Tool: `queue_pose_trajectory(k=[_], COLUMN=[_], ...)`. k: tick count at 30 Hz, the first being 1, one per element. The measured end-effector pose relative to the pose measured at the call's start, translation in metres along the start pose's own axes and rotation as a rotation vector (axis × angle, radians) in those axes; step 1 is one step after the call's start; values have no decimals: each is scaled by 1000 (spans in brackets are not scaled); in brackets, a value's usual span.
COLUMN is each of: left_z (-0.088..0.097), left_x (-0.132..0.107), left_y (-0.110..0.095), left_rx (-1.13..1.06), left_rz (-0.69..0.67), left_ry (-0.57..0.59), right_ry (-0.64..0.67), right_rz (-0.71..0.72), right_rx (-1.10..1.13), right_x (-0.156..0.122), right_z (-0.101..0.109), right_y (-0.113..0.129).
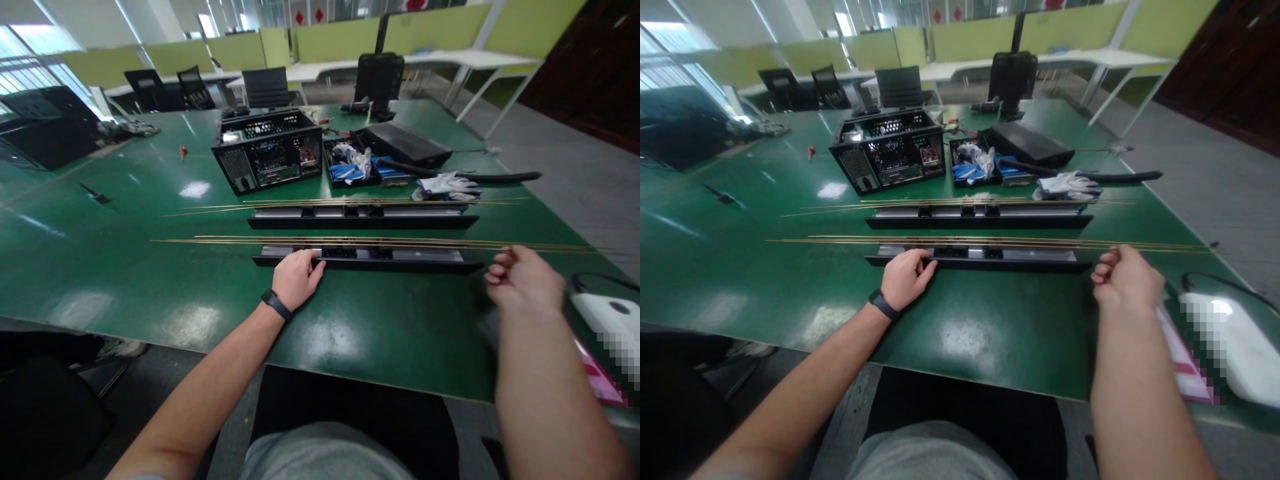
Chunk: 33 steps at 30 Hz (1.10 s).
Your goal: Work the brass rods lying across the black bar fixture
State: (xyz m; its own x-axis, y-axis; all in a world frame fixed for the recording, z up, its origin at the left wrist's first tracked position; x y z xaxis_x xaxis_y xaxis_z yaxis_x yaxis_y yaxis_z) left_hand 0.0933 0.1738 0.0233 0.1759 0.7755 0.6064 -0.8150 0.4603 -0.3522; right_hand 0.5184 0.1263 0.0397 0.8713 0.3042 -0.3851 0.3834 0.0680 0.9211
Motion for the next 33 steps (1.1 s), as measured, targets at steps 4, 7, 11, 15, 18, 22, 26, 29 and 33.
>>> queue_pose_trajectory(k=[4, 7, 11, 15, 18, 22, 26, 29, 33], left_z=[0, 1, 2, 1, 1, 1, 1, 0, 1], left_x=[0, 0, 1, 0, 0, 0, 0, 0, 0], left_y=[0, -1, -1, -1, -1, -1, -1, -1, -1], left_rx=[-2, 4, 4, 1, 2, 11, 9, 5, 8], left_rz=[0, 4, 5, 7, 2, 9, 10, 6, 8], left_ry=[-5, 1, -3, 2, 0, 5, 4, 1, -3], right_ry=[2, 23, 40, 56, 109, 182, 264, 301, 366], right_rz=[16, 18, 32, 36, 25, 19, 5, -20, -36], right_rx=[-21, -27, -29, -22, -32, -79, -115, -121, -142], right_x=[-14, -14, -13, -13, -14, -22, -32, -37, -41], right_z=[-2, -4, -6, -7, -11, -16, -22, -23, -27], right_y=[3, 2, 0, -3, -6, -10, -11, -12, -15])
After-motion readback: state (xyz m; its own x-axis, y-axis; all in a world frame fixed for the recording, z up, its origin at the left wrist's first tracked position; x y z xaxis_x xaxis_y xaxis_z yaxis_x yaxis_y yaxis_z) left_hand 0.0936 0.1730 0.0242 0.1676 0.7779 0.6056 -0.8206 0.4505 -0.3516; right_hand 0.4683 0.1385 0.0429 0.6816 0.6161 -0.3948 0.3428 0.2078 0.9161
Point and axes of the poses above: each hand's wrist, its own x-axis towards the middle knuckle, its own z-axis out of the back of the hand, y = z × x, the point moved 6 cm from there along x, towards the middle knuckle, and after that the axes turned 10 degrees about -y, right-handed, at the moved point
